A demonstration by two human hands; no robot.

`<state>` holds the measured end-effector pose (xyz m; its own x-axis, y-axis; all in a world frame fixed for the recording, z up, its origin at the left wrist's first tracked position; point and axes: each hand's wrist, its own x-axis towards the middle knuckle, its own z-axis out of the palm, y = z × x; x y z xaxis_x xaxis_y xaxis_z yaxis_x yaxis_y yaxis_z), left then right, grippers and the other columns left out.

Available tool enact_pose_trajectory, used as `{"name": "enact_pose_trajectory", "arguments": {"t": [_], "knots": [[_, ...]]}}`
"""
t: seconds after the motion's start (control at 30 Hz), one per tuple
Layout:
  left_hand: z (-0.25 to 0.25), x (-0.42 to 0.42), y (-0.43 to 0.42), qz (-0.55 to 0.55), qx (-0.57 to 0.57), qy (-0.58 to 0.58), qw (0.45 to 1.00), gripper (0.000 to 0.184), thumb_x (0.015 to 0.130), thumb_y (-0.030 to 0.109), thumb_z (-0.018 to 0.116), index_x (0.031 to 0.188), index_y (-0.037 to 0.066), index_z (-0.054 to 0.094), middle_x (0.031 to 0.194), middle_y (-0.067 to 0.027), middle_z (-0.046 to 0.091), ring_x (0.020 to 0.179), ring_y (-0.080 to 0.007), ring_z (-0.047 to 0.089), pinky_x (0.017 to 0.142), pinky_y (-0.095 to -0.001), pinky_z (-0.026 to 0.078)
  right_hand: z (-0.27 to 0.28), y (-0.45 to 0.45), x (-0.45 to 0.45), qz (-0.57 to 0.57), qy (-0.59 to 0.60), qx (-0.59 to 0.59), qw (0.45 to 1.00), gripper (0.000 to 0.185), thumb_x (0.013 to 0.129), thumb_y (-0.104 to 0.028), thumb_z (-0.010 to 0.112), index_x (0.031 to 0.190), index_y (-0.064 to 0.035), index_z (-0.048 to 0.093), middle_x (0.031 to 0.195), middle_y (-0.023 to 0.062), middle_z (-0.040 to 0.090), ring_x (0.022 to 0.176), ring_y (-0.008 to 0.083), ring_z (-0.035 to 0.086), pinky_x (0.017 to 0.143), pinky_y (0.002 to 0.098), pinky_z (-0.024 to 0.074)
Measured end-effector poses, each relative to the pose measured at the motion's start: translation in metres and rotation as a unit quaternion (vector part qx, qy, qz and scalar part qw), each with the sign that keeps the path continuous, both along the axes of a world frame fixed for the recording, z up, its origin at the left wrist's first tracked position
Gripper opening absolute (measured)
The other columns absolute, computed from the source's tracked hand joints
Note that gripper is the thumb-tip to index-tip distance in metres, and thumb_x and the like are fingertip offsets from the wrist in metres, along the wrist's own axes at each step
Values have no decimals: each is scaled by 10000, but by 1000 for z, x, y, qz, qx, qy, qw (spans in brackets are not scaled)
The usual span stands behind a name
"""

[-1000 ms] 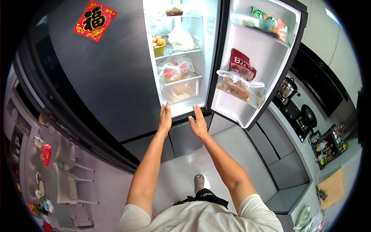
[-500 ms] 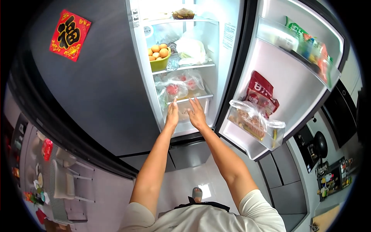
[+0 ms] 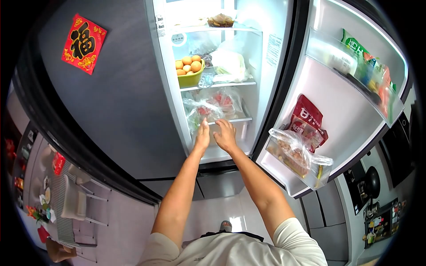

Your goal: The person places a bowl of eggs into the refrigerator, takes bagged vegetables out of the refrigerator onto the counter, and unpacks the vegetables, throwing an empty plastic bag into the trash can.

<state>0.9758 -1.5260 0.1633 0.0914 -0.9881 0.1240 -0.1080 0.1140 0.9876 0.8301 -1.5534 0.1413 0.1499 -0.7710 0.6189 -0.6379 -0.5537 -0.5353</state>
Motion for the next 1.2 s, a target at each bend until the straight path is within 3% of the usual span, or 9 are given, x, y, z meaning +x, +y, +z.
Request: {"name": "enact_pose_trajectory", "arguments": {"t": [0.17, 0.47, 0.6, 0.7, 0.9, 0.93, 1.03, 1.07, 1.2], "knots": [[-22, -6, -16, 31, 13, -24, 999, 749, 1086, 574, 344, 1624, 59, 267, 1659, -208, 306, 1531, -333, 304, 1229, -393, 254, -22, 11, -20, 36, -65, 6, 997, 391, 785, -161, 749, 1168, -98, 700, 1288, 94, 632, 1259, 327, 534, 1034, 444, 422], [-5, -6, -5, 34, 26, -14, 999, 756, 1082, 576, 360, 1641, 89, 211, 1661, -193, 305, 1523, -336, 311, 1203, -417, 307, -22, -12, -6, 26, -1, -22, 999, 282, 796, -129, 752, 1073, -79, 745, 1364, 139, 626, 1219, 350, 551, 1104, 427, 419], [-6, 1, 0, 35, 41, 3, 999, 771, 1078, 589, 364, 1651, 106, 179, 1665, -175, 299, 1523, -328, 302, 1190, -434, 327, -22, -11, -4, 99, -142, 59, 983, 360, 845, -109, 761, 1181, -19, 668, 1152, 93, 680, 1023, 219, 633, 935, 352, 512], [-12, 1, -3, 42, 59, 20, 997, 783, 1075, 599, 367, 1658, 120, 156, 1668, -162, 295, 1523, -321, 296, 1181, -446, 343, -37, -9, -4, 126, -313, 193, 921, 446, 877, -95, 752, 1292, -34, 600, 1001, 48, 690, 880, 145, 639, 843, 271, 510], [-15, -13, -10, 44, 98, 147, 983, 932, 977, 161, 680, 1665, 145, 52, 1417, -161, 547, 1236, -268, 591, 975, -412, 504, -9, 22, -12, 194, -528, 417, 714, 608, 850, -15, 700, 1430, -61, 522, 965, 38, 689, 816, 112, 619, 755, 247, 490], [-11, -18, -6, 72, 78, 218, 970, 894, 878, -3, 705, 1625, 88, 222, 1308, -158, 601, 1096, -248, 639, 776, -359, 526, 1, 28, -15, 227, -531, 434, 692, 572, 845, -12, 684, 1401, -60, 556, 961, 27, 683, 802, 104, 609, 736, 246, 483], [-6, -13, 3, 6, 63, 309, 949, 674, 871, -13, 688, 1485, 74, 426, 1252, -128, 633, 1101, -246, 638, 787, -367, 529, -2, 28, -23, 257, -523, 438, 684, 552, 840, 4, 647, 1385, -34, 572, 1040, 49, 701, 883, 126, 628, 781, 271, 491], [-8, -12, 8, -6, 63, 328, 943, 457, 878, 9, 678, 1309, 81, 545, 1217, -93, 651, 1091, -238, 639, 833, -398, 520, -11, 26, -26, 256, -518, 432, 692, 558, 840, 11, 636, 1392, -22, 564, 1080, 65, 712, 930, 140, 642, 814, 283, 498], [-22, -9, 26, -18, 128, 324, 937, 337, 925, 135, 660, 1256, 120, 597, 1227, -55, 646, 1147, -233, 598, 919, -472, 485, -22, 45, -35, 233, -478, 357, 768, 365, 843, 31, 618, 1200, 1, 691, 1077, 59, 716, 986, 149, 640, 909, 272, 467]]}}
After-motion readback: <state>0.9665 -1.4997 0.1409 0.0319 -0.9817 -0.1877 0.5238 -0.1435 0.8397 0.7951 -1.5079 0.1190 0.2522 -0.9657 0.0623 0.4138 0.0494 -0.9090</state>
